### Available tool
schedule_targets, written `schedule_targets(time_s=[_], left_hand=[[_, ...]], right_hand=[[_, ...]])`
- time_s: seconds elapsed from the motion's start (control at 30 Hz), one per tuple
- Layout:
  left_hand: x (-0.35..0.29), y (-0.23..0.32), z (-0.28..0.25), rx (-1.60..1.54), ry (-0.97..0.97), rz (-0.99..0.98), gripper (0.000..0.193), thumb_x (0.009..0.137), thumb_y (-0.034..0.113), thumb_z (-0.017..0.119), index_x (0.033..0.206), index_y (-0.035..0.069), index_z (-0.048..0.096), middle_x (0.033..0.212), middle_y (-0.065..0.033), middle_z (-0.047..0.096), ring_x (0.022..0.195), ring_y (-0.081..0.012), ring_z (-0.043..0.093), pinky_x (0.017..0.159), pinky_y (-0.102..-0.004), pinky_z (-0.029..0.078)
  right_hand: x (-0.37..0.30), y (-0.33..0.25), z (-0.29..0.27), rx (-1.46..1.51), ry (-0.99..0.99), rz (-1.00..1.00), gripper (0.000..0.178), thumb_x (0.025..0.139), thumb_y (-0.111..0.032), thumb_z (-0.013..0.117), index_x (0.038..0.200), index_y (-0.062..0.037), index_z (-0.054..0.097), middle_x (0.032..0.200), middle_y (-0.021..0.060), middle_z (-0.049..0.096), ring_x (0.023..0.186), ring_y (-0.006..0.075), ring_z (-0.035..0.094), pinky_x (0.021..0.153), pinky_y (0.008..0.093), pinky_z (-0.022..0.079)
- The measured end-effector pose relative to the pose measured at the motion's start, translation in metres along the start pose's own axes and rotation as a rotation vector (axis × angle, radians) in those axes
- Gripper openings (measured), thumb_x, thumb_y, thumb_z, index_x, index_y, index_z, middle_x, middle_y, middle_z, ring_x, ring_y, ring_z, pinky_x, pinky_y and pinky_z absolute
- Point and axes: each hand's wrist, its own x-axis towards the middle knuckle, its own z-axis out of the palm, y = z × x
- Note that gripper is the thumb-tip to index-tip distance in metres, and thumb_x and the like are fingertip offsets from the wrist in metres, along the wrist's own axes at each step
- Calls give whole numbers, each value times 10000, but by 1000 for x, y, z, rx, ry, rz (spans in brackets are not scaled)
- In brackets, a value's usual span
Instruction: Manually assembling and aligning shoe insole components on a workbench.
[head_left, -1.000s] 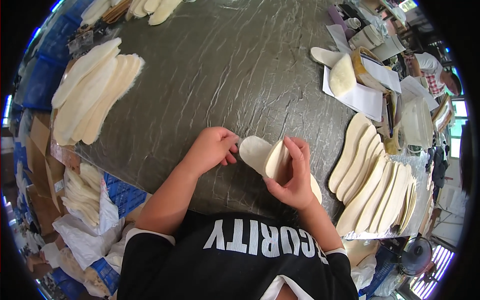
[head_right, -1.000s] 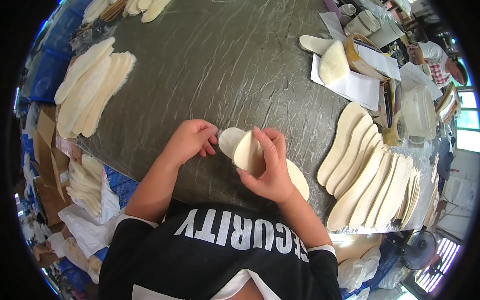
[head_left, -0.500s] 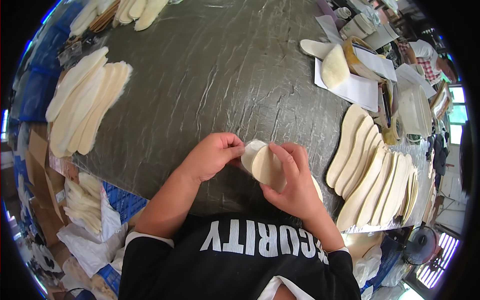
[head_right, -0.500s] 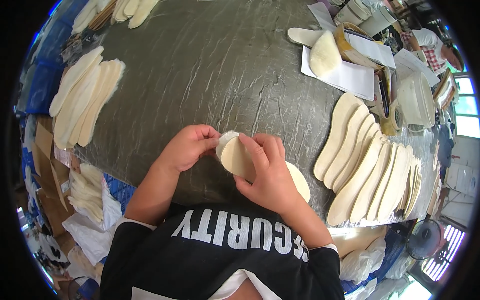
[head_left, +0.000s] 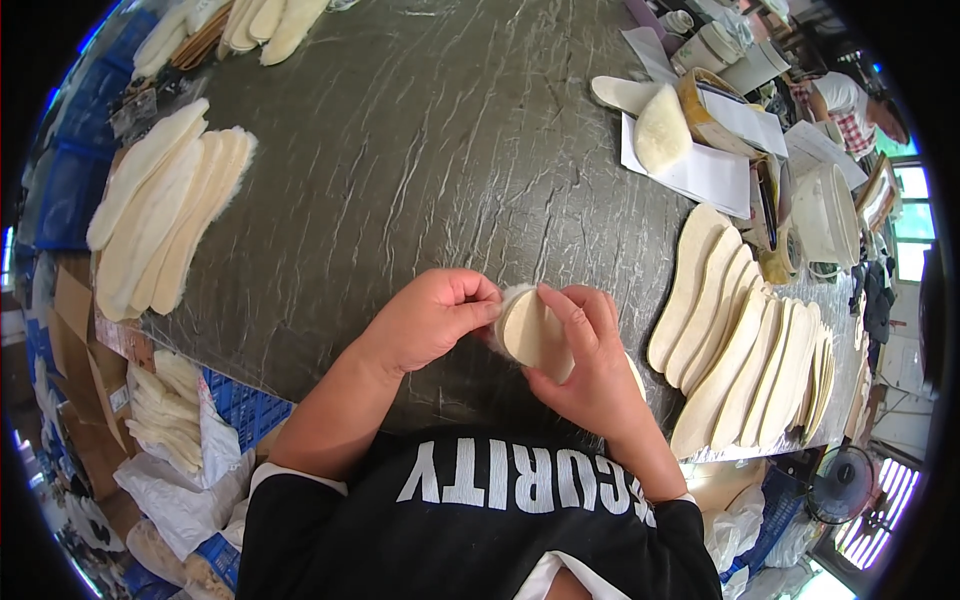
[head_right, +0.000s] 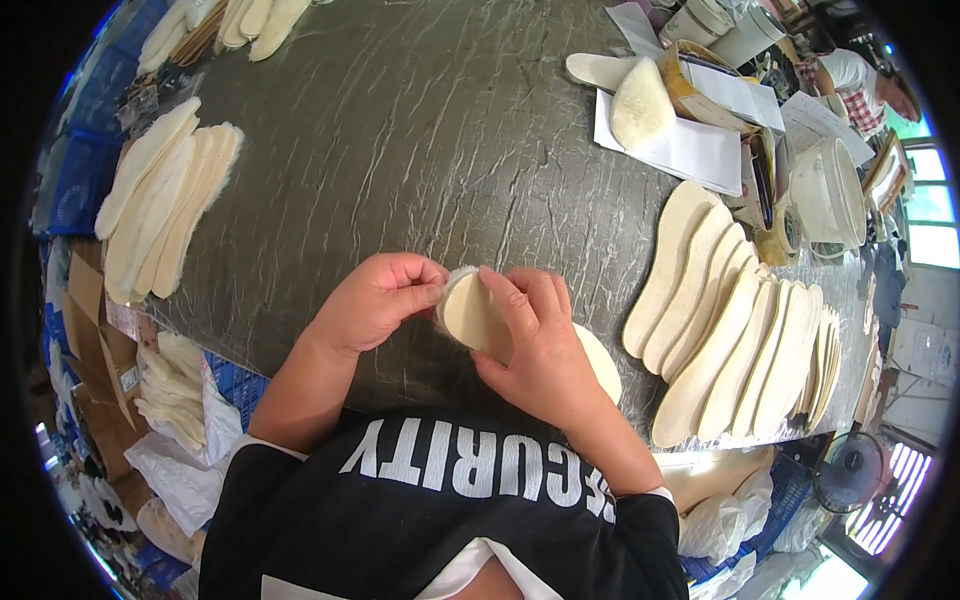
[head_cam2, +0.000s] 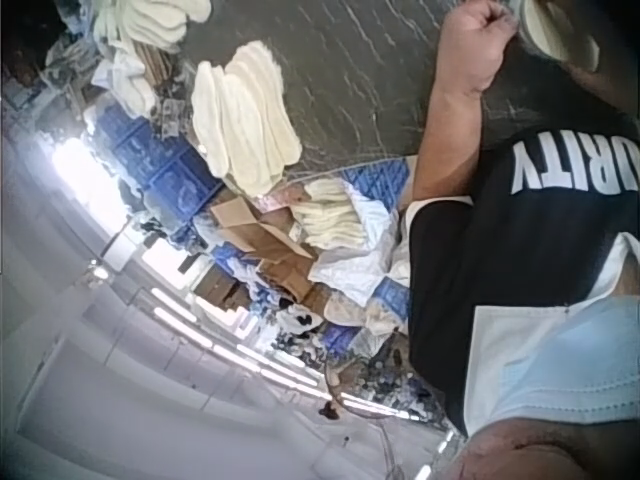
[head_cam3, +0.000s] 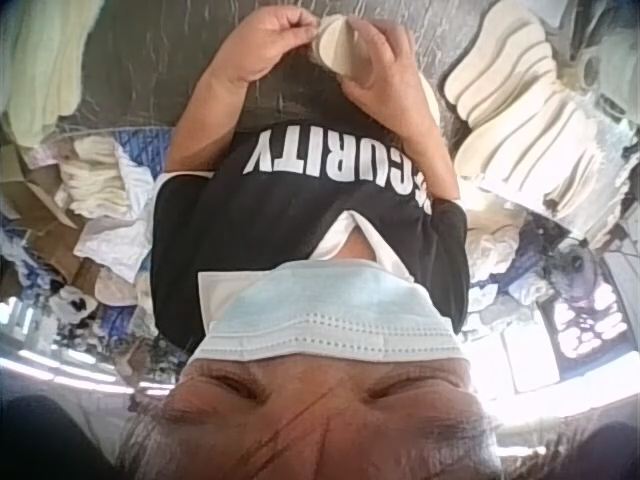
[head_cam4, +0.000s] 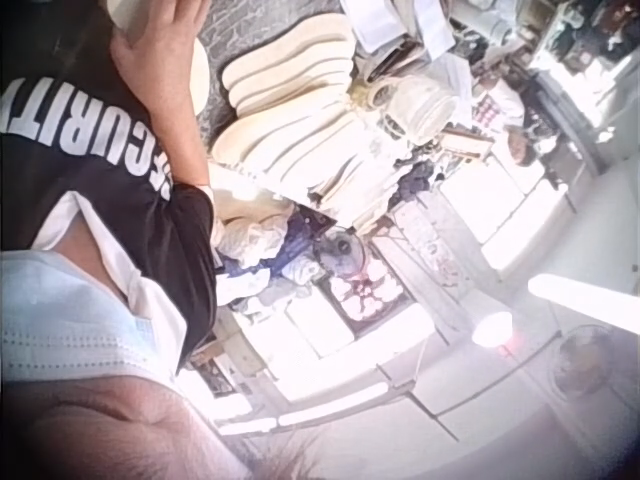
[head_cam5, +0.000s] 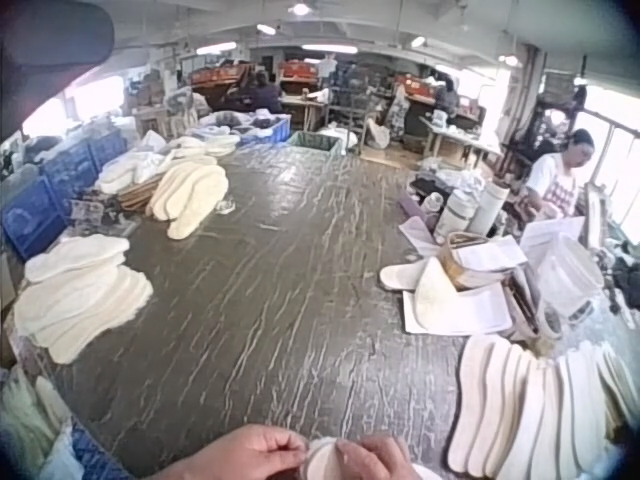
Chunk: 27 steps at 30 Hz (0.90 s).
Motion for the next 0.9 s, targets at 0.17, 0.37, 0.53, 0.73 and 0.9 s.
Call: schedule_targets(time_s=[0.17,0.37,0.53,0.73,0.9], left_hand=[[0,2,2,5,19,-2,123,934,71,584,932,-36,644,813,-33,642,752,-95,593,709,-251,498],[0,4,3,8,27,5,122,931,66,587,916,-37,651,797,-34,642,742,-95,593,701,-252,499],[0,6,6,42,27,19,127,932,62,582,912,-43,650,796,-38,644,745,-99,600,702,-258,504],[-4,9,5,107,-9,28,119,933,54,572,927,-46,635,883,-55,650,797,-109,605,742,-263,507],[-12,19,15,310,53,81,104,924,38,570,883,-40,624,860,-52,640,782,-102,586,721,-250,489]], right_hand=[[-1,0,0,12,0,1,772,626,-35,763,1335,-53,459,1164,170,480,1073,380,478,919,460,447],[-1,1,1,14,9,-6,766,635,-31,759,1337,-61,457,1169,166,477,1073,377,475,913,458,448],[-2,0,2,16,16,-8,774,633,-25,759,1342,-63,452,1169,163,479,1073,373,476,906,453,451],[-4,2,5,18,26,-21,783,629,-25,767,1344,-66,453,1172,161,480,1078,372,476,907,452,452],[-6,4,9,50,37,-14,788,628,-29,777,1345,-77,453,1199,177,464,1087,382,475,920,454,448]])
